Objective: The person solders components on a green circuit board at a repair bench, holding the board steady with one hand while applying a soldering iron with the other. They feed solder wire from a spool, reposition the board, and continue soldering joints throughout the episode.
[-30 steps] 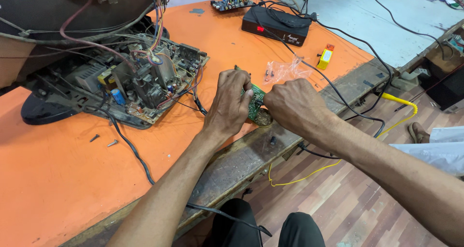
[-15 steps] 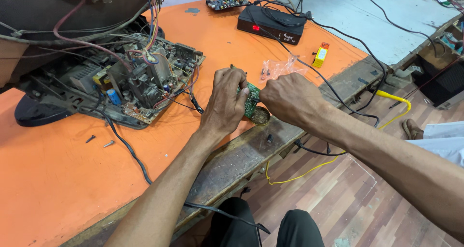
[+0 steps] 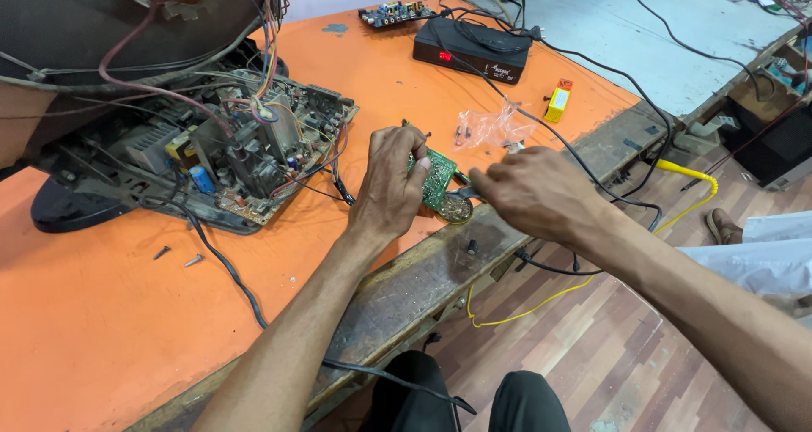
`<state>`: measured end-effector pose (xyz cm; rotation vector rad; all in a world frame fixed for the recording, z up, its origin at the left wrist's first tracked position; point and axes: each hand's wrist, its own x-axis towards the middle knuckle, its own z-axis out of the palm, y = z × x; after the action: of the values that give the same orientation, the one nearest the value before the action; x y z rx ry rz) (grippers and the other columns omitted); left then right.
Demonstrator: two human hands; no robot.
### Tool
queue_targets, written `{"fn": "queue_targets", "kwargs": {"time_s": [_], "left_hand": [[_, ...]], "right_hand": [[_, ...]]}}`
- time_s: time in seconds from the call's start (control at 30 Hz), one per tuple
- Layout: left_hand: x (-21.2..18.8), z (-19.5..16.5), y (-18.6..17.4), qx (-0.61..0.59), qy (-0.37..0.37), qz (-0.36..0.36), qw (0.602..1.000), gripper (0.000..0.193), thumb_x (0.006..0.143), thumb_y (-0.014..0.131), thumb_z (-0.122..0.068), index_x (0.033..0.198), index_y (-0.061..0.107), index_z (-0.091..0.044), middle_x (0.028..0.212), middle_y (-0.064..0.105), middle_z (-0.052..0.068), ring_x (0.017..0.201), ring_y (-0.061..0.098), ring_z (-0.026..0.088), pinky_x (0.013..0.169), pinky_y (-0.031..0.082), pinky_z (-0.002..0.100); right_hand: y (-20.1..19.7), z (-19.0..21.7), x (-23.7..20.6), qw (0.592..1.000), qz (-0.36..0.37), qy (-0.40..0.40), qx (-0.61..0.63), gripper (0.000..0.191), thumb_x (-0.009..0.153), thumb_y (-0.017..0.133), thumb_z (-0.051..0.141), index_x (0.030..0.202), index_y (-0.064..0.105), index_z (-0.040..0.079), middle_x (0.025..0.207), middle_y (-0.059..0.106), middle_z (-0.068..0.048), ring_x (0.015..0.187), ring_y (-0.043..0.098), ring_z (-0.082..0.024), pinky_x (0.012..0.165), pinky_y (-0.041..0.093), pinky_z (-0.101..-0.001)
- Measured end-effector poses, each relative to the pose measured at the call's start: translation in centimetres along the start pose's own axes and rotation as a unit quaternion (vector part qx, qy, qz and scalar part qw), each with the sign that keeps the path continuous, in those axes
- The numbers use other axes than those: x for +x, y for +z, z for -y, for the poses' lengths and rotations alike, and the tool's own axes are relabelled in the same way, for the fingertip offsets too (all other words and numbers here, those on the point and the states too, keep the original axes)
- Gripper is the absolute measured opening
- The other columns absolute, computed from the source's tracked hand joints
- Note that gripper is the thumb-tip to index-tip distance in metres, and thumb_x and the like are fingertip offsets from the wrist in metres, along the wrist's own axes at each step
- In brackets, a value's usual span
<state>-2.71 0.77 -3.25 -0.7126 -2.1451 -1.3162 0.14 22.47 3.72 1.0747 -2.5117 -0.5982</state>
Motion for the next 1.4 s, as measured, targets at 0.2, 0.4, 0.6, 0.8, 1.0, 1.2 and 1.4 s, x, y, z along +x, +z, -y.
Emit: {"fn": "queue_targets", "kwargs": {"time_s": [0.2,0.4,0.6,0.8,1.0,1.2,1.4], "left_hand": [[-0.1,-0.1,0.0,-0.007,0.000,0.005,1.000,0.013,0.092,0.059,-0.011,0.098,0.050,-0.005,0.101,0.057,0.011,0.117,0.050,0.031,0.099,0.041,0.046],[0.1,-0.3,-0.3,-0.016,-0.005,0.007,1.000,0.015,0.091,0.059,-0.013,0.098,0.050,-0.004,0.104,0.059,0.011,0.116,0.051,0.031,0.098,0.042,0.046],[0.1,-0.5,-0.5,-0.022,0.010,0.011,1.000,0.016,0.091,0.060,-0.014,0.098,0.050,-0.003,0.110,0.063,0.012,0.119,0.052,0.032,0.100,0.043,0.046],[0.3,0.0,-0.5,-0.024,0.010,0.012,1.000,0.014,0.091,0.059,-0.014,0.097,0.052,-0.003,0.115,0.065,0.013,0.122,0.053,0.033,0.102,0.043,0.046],[0.3,0.2,-0.5,-0.031,0.004,0.010,0.999,0.013,0.091,0.060,-0.012,0.096,0.053,-0.003,0.116,0.067,0.013,0.121,0.055,0.032,0.102,0.045,0.045],[0.3,-0.1,-0.7,-0.029,0.014,0.005,0.999,0.013,0.092,0.060,-0.012,0.095,0.053,-0.003,0.118,0.067,0.014,0.123,0.055,0.032,0.104,0.045,0.044],[0.3,-0.4,-0.9,-0.034,0.033,-0.041,0.998,0.011,0.092,0.060,-0.012,0.097,0.055,-0.003,0.117,0.068,0.013,0.120,0.058,0.031,0.104,0.045,0.043]], "right_hand": [[1.9,-1.8,-2.9,0.988,-0.008,0.139,0.072,0.012,0.086,0.062,0.015,0.095,0.065,0.007,0.078,0.067,-0.009,0.082,0.069,-0.033,0.069,0.054,-0.0486],[4.3,-2.7,-4.1,0.955,-0.064,0.213,0.196,0.036,0.079,0.073,0.020,0.111,0.076,0.005,0.091,0.070,-0.015,0.088,0.068,-0.036,0.078,0.054,-0.0476],[6.6,-2.1,-3.1,0.906,-0.124,0.272,0.299,0.051,0.076,0.086,0.038,0.110,0.075,0.002,0.093,0.070,-0.016,0.090,0.067,-0.035,0.078,0.053,-0.0449],[6.7,-0.3,-2.1,0.888,-0.307,0.205,0.274,0.034,0.086,0.082,0.022,0.114,0.075,0.003,0.105,0.070,-0.013,0.100,0.066,-0.031,0.085,0.054,-0.0420],[5.9,2.1,0.3,0.847,-0.298,0.182,0.401,0.038,0.083,0.084,0.017,0.118,0.074,0.005,0.104,0.072,-0.011,0.096,0.069,-0.026,0.081,0.055,-0.0376],[6.3,2.6,2.7,0.777,-0.178,0.279,0.535,0.049,0.075,0.089,0.018,0.120,0.074,0.006,0.086,0.071,-0.004,0.075,0.062,-0.011,0.069,0.053,-0.0270],[6.3,2.6,2.6,0.736,-0.186,0.253,0.600,0.045,0.077,0.085,0.009,0.120,0.072,0.004,0.095,0.072,0.002,0.077,0.062,-0.005,0.069,0.054,-0.0239]]}}
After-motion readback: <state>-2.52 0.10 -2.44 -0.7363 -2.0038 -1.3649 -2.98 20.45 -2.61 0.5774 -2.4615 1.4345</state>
